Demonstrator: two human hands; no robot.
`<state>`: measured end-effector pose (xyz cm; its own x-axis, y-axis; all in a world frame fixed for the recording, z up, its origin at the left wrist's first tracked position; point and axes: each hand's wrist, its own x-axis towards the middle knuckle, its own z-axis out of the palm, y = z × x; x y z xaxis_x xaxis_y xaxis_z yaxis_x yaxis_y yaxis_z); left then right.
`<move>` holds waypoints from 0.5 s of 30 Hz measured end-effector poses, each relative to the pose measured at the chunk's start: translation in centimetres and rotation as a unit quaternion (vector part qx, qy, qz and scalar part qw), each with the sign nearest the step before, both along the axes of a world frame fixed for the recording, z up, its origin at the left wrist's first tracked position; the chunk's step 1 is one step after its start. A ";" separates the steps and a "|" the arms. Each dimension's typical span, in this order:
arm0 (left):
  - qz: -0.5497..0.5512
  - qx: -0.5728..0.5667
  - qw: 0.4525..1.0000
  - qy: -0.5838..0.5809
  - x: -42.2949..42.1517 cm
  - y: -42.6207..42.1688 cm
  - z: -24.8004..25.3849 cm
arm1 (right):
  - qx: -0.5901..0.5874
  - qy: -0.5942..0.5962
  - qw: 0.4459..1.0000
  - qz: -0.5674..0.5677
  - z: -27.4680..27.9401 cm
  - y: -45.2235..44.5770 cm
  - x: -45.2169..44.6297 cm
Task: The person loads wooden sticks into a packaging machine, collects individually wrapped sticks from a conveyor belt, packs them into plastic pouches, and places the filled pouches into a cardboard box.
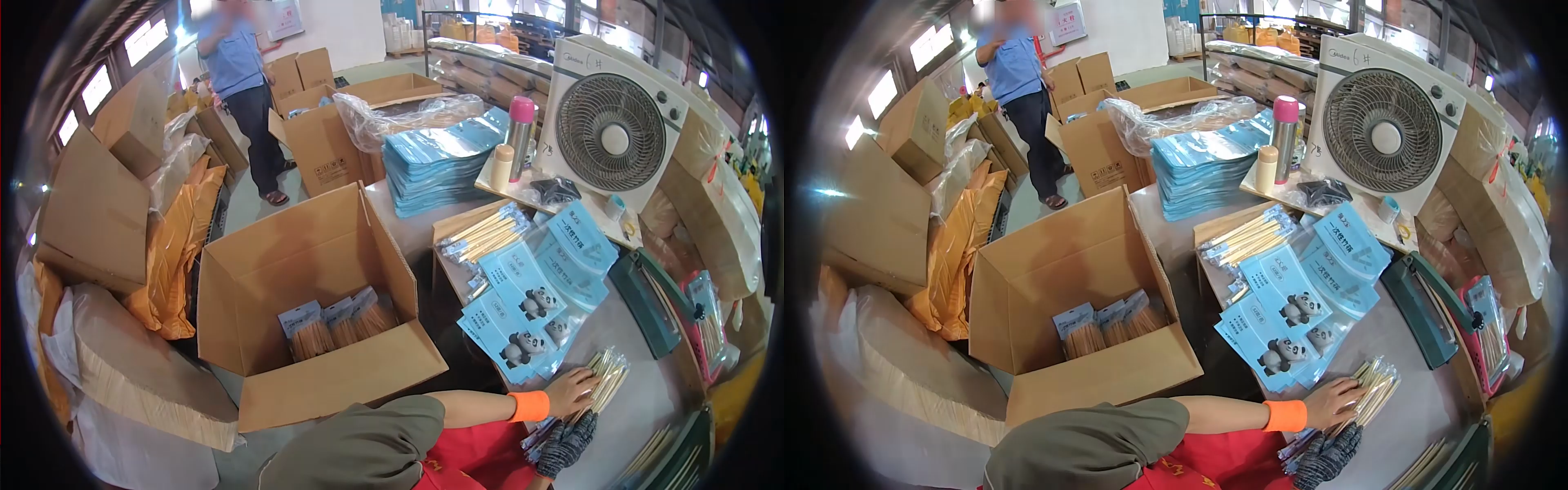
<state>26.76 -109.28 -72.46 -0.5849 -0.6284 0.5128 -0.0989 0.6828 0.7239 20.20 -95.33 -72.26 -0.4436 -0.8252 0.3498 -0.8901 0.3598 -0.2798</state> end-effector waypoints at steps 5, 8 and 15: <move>-0.004 -0.036 0.999 -0.016 0.2 0.1 0.5 | -0.027 -0.279 0.959 0.048 2.0 1.2 -3.9; -0.004 -0.038 0.998 -0.046 0.4 0.2 0.9 | -0.095 -0.061 0.994 -0.015 4.1 2.8 -8.6; 0.000 -0.001 0.997 -0.078 0.2 0.1 1.1 | -0.004 0.010 0.947 -0.322 0.2 9.5 -17.7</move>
